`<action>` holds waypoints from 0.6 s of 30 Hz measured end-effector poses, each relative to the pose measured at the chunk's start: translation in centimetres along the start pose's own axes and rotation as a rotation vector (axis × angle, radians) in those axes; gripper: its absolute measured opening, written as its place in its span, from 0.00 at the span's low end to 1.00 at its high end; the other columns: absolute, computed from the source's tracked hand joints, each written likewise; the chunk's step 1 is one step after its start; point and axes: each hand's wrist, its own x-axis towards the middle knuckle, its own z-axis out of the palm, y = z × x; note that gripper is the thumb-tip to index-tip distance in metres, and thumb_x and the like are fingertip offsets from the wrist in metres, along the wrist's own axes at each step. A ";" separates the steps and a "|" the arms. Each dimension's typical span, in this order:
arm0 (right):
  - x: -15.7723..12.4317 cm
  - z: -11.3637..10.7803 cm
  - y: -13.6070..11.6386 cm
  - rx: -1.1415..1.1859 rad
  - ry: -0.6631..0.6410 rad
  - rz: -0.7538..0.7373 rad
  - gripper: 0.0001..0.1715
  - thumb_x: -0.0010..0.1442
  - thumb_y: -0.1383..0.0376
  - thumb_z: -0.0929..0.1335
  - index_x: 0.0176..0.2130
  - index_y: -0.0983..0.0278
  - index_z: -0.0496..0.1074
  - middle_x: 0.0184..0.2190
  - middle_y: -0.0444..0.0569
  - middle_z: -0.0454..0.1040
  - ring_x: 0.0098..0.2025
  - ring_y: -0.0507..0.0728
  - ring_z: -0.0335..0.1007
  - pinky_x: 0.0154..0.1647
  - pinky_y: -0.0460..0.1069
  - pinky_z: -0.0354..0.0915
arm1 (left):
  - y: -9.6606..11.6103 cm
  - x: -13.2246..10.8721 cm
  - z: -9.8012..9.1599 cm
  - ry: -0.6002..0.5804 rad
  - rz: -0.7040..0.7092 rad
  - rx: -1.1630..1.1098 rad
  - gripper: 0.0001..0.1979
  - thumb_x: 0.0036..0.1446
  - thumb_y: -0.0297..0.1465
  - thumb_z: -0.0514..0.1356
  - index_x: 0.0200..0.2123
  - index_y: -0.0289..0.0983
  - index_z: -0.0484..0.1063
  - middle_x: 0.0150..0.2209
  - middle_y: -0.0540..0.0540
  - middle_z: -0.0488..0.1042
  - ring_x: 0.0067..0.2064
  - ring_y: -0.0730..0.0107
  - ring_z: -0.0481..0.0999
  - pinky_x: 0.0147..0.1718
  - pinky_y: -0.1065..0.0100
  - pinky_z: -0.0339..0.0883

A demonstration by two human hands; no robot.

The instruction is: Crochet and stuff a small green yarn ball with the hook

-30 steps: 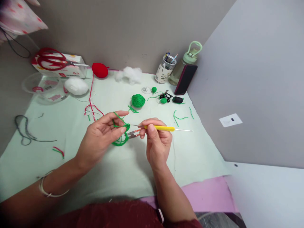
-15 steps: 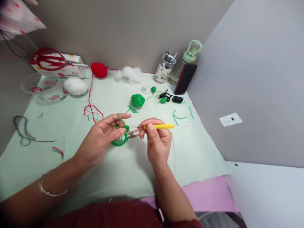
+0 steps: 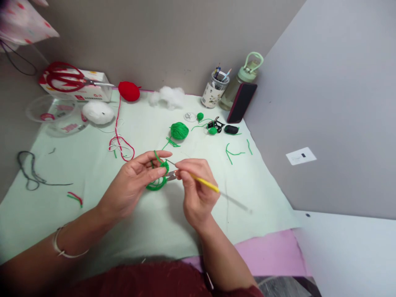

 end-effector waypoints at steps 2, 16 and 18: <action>-0.4 0.2 -0.1 -0.098 -0.036 -0.101 0.15 0.69 0.71 0.71 0.47 0.52 0.84 0.40 0.49 0.82 0.42 0.57 0.79 0.38 0.54 0.75 | -0.1 -0.1 0.1 -0.032 -0.024 -0.023 0.17 0.56 0.32 0.75 0.49 0.40 0.84 0.33 0.52 0.73 0.37 0.72 0.73 0.41 0.68 0.67; 1.1 -0.1 0.2 0.364 -0.058 0.326 0.11 0.71 0.56 0.71 0.40 0.59 0.81 0.36 0.47 0.86 0.27 0.52 0.77 0.28 0.49 0.74 | 0.5 0.1 -0.3 -0.064 -0.114 -0.076 0.28 0.55 0.30 0.75 0.59 0.39 0.77 0.31 0.54 0.75 0.30 0.76 0.70 0.33 0.68 0.62; 1.3 -0.4 0.2 0.359 -0.073 0.337 0.12 0.71 0.55 0.71 0.39 0.59 0.79 0.35 0.47 0.86 0.27 0.53 0.78 0.28 0.49 0.75 | 0.6 0.1 -0.3 -0.065 -0.105 -0.063 0.26 0.55 0.30 0.75 0.57 0.39 0.79 0.32 0.54 0.74 0.29 0.76 0.69 0.31 0.68 0.62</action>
